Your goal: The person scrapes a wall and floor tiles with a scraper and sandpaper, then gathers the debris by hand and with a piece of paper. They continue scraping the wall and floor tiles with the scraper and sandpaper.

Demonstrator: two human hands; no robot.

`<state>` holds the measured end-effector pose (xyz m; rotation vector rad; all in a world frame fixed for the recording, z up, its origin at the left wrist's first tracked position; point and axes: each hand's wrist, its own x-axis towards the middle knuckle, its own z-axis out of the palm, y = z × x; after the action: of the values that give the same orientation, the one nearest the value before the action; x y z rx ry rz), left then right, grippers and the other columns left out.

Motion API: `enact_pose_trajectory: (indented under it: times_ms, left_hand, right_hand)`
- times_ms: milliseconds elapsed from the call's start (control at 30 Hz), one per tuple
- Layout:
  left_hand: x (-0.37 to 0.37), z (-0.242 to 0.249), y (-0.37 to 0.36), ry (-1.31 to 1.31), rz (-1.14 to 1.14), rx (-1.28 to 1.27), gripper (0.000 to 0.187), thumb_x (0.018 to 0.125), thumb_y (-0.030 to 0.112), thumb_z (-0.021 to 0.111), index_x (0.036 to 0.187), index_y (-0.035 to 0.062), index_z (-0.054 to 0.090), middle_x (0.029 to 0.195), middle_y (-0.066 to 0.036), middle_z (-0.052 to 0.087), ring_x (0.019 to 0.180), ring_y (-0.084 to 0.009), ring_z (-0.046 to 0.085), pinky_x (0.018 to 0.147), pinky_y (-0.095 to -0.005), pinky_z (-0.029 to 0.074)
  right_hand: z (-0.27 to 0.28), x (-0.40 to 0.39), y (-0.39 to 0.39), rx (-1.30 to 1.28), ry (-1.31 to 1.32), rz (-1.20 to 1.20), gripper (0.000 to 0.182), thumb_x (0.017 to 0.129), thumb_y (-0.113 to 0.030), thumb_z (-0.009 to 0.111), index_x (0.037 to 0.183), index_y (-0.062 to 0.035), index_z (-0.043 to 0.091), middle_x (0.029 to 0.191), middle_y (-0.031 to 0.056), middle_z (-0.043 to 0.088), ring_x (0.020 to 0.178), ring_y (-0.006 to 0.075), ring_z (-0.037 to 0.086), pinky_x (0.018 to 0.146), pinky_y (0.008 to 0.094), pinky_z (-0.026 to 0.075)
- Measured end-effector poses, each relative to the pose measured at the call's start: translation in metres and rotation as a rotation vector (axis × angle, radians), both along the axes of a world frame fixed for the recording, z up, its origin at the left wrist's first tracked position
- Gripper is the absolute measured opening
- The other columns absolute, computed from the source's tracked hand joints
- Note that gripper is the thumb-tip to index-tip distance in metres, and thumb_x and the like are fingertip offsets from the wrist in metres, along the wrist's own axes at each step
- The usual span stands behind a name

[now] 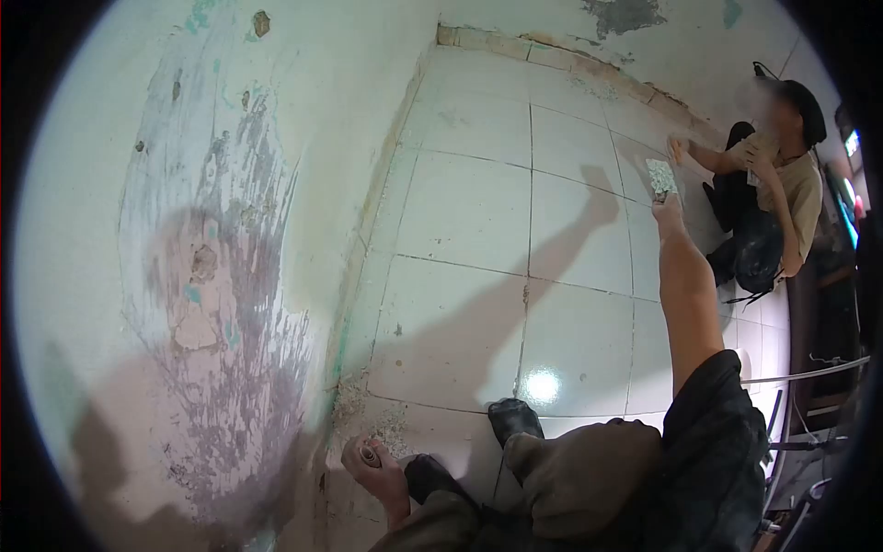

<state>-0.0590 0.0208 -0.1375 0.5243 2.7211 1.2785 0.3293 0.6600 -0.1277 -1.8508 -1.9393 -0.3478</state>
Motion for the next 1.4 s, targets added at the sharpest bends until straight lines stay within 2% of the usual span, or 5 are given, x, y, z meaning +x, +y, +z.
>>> enact_pose_trajectory:
  times_ms: [500, 767, 933, 1167, 1400]
  left_hand:
    - [-0.006, -0.015, -0.002, 0.025, 0.006, -0.030, 0.020, 0.081, 0.007, 0.059, 0.098, -0.0024, 0.055, 0.097, -0.018, 0.053, 0.096, -0.0343, 0.050, 0.079, -0.0408, 0.042]
    - [-0.012, -0.021, -0.022, -0.160, 0.012, 0.053, 0.018, 0.081, 0.002, 0.056, 0.098, -0.0039, 0.053, 0.096, -0.015, 0.052, 0.086, -0.0271, 0.055, 0.074, -0.0334, 0.046]
    - [0.000, 0.010, -0.018, -0.278, 0.160, 0.110, 0.015, 0.082, -0.001, 0.053, 0.097, -0.0048, 0.053, 0.093, -0.011, 0.052, 0.078, -0.0194, 0.055, 0.072, -0.0299, 0.047]
    - [-0.012, 0.020, -0.034, -0.170, 0.156, 0.092, 0.018, 0.087, 0.002, 0.052, 0.103, -0.0055, 0.055, 0.093, -0.011, 0.056, 0.076, -0.0131, 0.053, 0.065, -0.0255, 0.045]
    - [-0.017, 0.013, -0.028, -0.550, 0.169, 0.122, 0.031, 0.089, 0.010, 0.054, 0.114, -0.0076, 0.051, 0.101, -0.013, 0.057, 0.086, -0.0172, 0.056, 0.074, -0.0264, 0.047]
  right_hand:
    - [-0.111, -0.012, -0.106, -0.365, 1.293, -0.152, 0.030, 0.086, -0.022, 0.053, 0.101, 0.0018, 0.060, 0.090, 0.0160, 0.063, 0.086, 0.0295, 0.063, 0.069, 0.0417, 0.050]
    - [0.083, -0.011, 0.098, -0.179, -0.089, -0.086, 0.019, 0.083, -0.018, 0.057, 0.096, -0.0056, 0.064, 0.085, 0.0162, 0.066, 0.080, 0.0324, 0.065, 0.066, 0.0416, 0.050]
    - [0.005, -0.016, 0.060, -0.263, -0.388, -0.147, 0.020, 0.081, -0.016, 0.058, 0.097, -0.0090, 0.066, 0.096, 0.0133, 0.066, 0.089, 0.0284, 0.064, 0.075, 0.0358, 0.051]
    - [-0.094, -0.078, -0.014, 0.057, 0.249, -0.300, 0.023, 0.072, -0.017, 0.068, 0.090, -0.0027, 0.064, 0.101, 0.0130, 0.065, 0.091, 0.0270, 0.064, 0.074, 0.0367, 0.051]
    - [-0.075, -0.136, -0.088, -0.518, 1.080, -0.043, 0.027, 0.075, -0.013, 0.060, 0.098, 0.0015, 0.063, 0.089, 0.0140, 0.065, 0.080, 0.0221, 0.063, 0.071, 0.0339, 0.051]
